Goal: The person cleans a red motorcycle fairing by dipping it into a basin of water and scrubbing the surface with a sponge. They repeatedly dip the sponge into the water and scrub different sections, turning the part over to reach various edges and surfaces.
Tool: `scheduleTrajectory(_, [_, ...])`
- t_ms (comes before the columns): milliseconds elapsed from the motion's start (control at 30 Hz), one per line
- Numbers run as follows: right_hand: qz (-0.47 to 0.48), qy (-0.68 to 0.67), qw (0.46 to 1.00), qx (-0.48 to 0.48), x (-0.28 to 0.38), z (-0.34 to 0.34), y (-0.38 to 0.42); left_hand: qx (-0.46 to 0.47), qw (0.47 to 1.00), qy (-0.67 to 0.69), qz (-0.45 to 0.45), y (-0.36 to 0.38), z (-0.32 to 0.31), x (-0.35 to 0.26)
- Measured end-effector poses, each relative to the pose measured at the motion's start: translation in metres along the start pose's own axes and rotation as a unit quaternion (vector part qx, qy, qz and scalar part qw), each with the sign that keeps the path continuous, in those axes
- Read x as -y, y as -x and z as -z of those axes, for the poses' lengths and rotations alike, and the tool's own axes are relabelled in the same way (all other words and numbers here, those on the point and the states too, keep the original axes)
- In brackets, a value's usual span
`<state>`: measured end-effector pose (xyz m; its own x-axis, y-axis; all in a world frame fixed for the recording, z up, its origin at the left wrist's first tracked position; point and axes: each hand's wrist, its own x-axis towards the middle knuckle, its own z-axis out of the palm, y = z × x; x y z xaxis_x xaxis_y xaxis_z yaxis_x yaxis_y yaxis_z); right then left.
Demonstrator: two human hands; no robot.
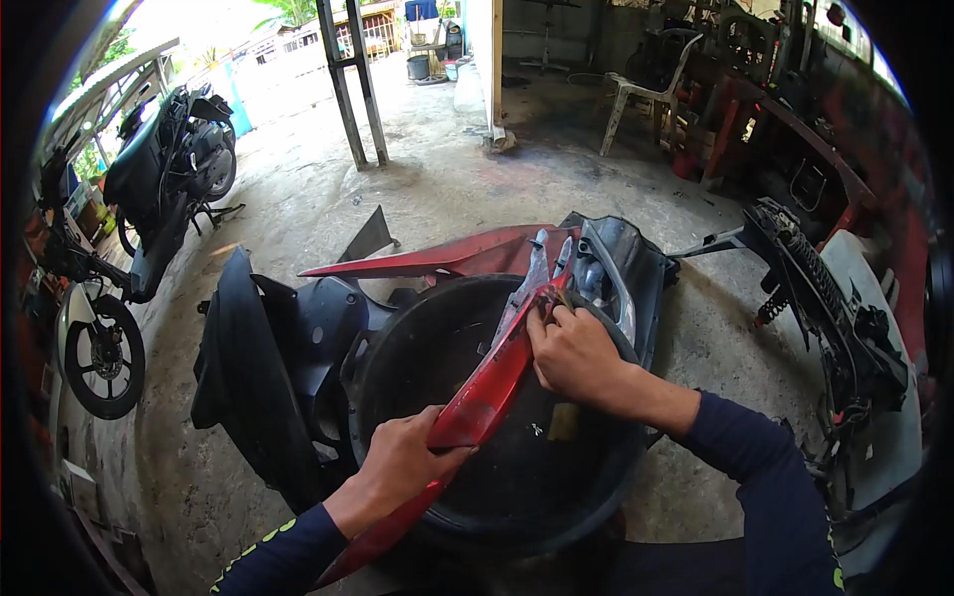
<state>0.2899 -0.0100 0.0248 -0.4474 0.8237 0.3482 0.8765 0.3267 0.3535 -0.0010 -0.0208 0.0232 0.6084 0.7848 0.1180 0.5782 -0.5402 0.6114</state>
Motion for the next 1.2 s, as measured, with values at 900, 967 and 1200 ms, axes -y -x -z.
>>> scheduleTrajectory(900, [-0.019,-0.122,0.992,0.021,-0.007,0.011,0.001,-0.008,1.000,0.020,0.011,-0.001,0.001,0.012])
scheduleTrajectory(967, [-0.020,-0.135,0.990,0.025,0.001,0.012,-0.001,-0.008,1.000,0.024,0.014,-0.001,0.002,0.011])
scheduleTrajectory(1200, [0.000,-0.127,0.992,0.021,0.013,0.015,0.000,-0.020,0.999,0.040,-0.006,-0.001,-0.001,0.015])
